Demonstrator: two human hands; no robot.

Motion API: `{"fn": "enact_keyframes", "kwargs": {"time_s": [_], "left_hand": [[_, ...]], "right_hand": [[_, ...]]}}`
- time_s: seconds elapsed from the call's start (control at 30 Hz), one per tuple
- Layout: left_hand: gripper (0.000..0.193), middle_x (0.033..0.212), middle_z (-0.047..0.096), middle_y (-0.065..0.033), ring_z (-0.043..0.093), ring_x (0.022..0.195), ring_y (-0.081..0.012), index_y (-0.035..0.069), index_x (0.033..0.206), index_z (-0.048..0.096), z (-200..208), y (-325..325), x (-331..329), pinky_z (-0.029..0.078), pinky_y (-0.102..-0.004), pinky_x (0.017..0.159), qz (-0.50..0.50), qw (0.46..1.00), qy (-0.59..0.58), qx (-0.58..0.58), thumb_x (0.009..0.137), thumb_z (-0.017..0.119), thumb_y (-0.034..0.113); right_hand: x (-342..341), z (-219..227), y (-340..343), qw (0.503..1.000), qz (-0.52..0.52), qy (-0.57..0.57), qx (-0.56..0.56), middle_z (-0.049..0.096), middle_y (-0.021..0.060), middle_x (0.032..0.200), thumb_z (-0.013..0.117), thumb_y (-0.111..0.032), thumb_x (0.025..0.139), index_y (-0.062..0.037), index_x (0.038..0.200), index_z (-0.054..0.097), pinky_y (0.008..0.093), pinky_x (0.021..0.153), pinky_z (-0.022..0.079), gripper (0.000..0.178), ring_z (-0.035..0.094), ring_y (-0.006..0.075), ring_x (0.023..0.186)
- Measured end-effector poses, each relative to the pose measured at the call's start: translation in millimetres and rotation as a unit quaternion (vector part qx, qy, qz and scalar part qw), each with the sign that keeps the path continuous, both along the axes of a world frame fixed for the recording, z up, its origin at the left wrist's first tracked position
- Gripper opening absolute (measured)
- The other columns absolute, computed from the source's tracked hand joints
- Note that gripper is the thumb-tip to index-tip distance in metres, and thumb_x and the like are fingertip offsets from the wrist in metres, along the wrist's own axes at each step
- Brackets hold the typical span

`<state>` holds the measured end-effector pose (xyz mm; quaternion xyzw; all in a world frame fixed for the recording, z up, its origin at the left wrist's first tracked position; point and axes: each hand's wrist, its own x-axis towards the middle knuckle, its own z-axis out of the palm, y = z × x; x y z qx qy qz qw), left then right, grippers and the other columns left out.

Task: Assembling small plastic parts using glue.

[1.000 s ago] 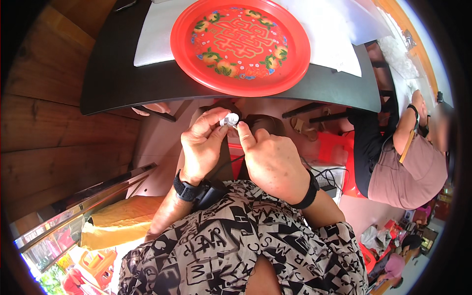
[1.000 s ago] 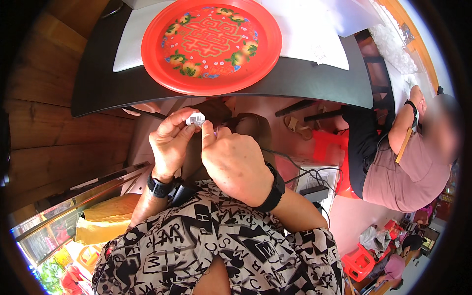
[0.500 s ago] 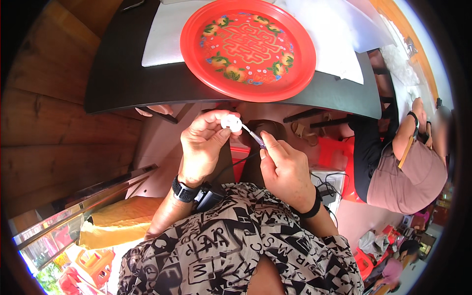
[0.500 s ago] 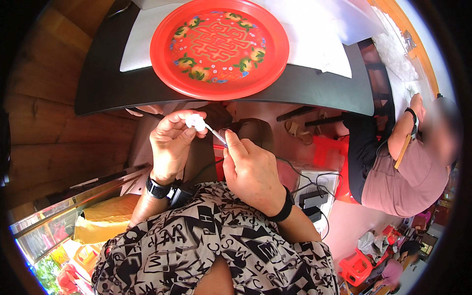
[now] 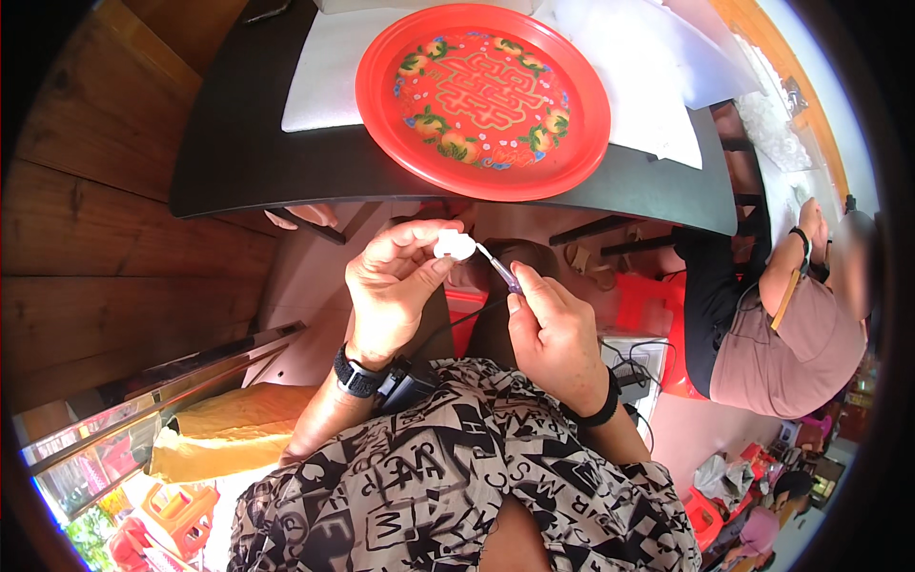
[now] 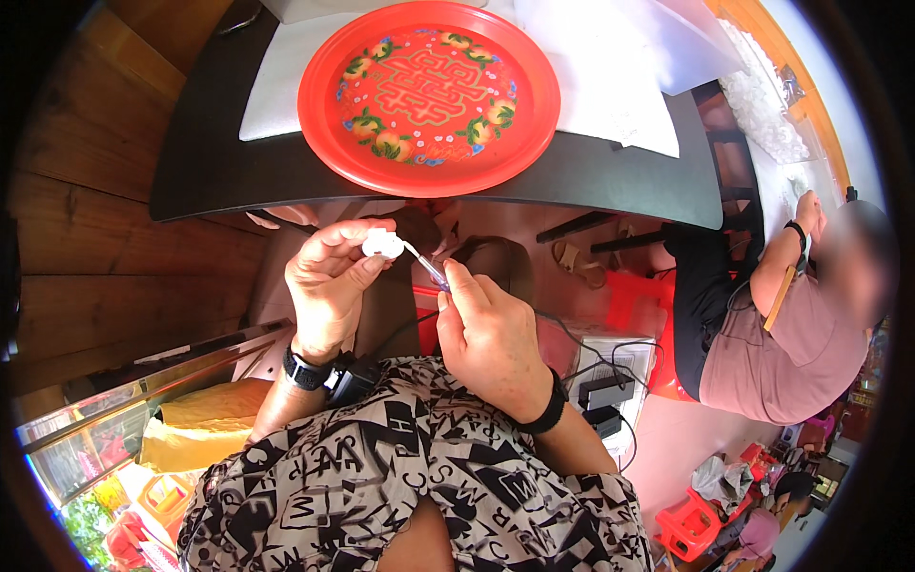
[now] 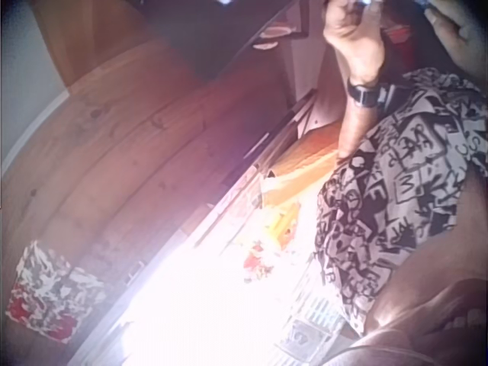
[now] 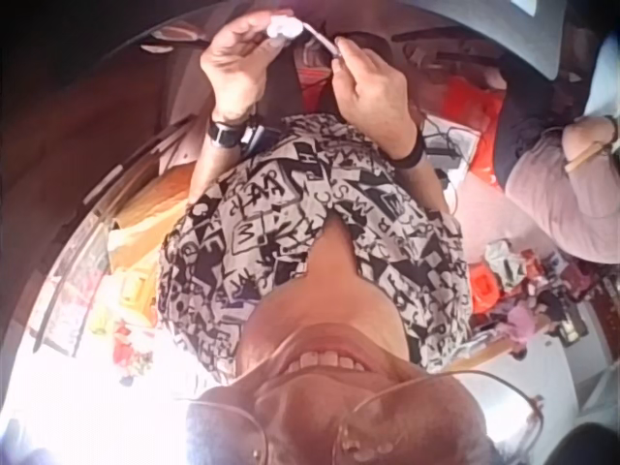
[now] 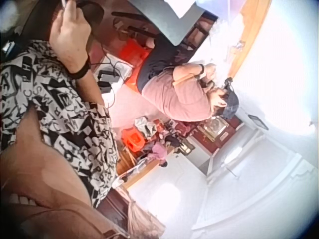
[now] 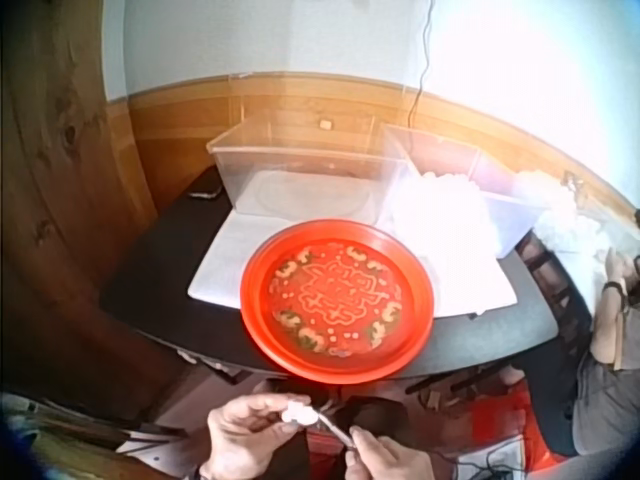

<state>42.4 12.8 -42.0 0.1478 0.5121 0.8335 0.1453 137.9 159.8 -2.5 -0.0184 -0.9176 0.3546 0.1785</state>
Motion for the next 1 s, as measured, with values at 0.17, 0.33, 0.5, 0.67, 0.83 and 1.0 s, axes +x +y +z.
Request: {"fn": "enact_keyframes", "kwargs": {"time_s": [0.17, 0.33, 0.5, 0.67, 0.83, 1.0], "left_hand": [[0.026, 0.105, 0.062, -0.0199, 0.063, 0.091, -0.0199, -0.005, 0.106, 0.056, -1, 0, 0, 0.053, -0.0303, 0.078, -0.012, 1.000, -0.009, 0.009, 0.081, 0.059, -0.009], [0.024, 0.106, 0.062, -0.0210, 0.063, 0.087, -0.0193, -0.005, 0.106, 0.056, 0, 0, 2, 0.051, -0.0300, 0.076, -0.015, 0.999, -0.030, 0.028, 0.083, 0.057, -0.009], [0.024, 0.106, 0.062, -0.0212, 0.062, 0.085, -0.0189, -0.005, 0.107, 0.056, 0, 1, 3, 0.051, -0.0301, 0.075, -0.019, 0.999, -0.025, 0.018, 0.083, 0.056, -0.008], [0.026, 0.110, 0.060, -0.0210, 0.062, 0.093, -0.0212, -0.006, 0.107, 0.056, 2, 3, 5, 0.052, -0.0328, 0.081, -0.013, 1.000, -0.002, 0.013, 0.082, 0.056, -0.011], [0.030, 0.108, 0.060, -0.0172, 0.060, 0.093, -0.0189, -0.006, 0.111, 0.055, 2, 6, 8, 0.052, -0.0313, 0.080, -0.015, 0.999, 0.037, 0.022, 0.082, 0.053, -0.014], [0.029, 0.114, 0.058, -0.0211, 0.059, 0.100, -0.0215, -0.006, 0.109, 0.055, 0, 5, 10, 0.051, -0.0340, 0.086, -0.008, 0.999, 0.034, 0.001, 0.081, 0.054, -0.015]], "right_hand": [[-1, -1, 1, 1.000, 0.007, 0.005, -0.006, 0.055, 0.0137, 0.070, 0.058, -0.002, 0.079, 0.0041, 0.106, 0.056, 0.0376, 0.050, 0.047, 0.028, 0.057, 0.0303, 0.055], [0, -2, 1, 1.000, 0.012, 0.008, 0.002, 0.055, 0.0135, 0.069, 0.058, -0.003, 0.079, 0.0040, 0.105, 0.056, 0.0375, 0.049, 0.046, 0.027, 0.056, 0.0303, 0.054], [3, -3, 1, 1.000, 0.010, 0.010, -0.002, 0.053, 0.0128, 0.067, 0.058, -0.003, 0.078, 0.0034, 0.107, 0.056, 0.0380, 0.049, 0.046, 0.030, 0.055, 0.0299, 0.053], [6, 6, 5, 0.999, 0.028, -0.009, 0.033, 0.051, 0.0100, 0.067, 0.061, -0.002, 0.073, 0.0011, 0.115, 0.055, 0.0378, 0.049, 0.045, 0.043, 0.054, 0.0273, 0.053], [6, 12, 1, 0.992, 0.042, -0.031, 0.118, 0.048, 0.0062, 0.072, 0.065, -0.005, 0.068, -0.0030, 0.119, 0.055, 0.0341, 0.051, 0.045, 0.052, 0.054, 0.0223, 0.060], [2, 14, -3, 0.986, 0.037, -0.035, 0.156, 0.049, 0.0072, 0.074, 0.065, -0.008, 0.069, -0.0040, 0.118, 0.056, 0.0342, 0.052, 0.045, 0.050, 0.054, 0.0223, 0.062]]}}
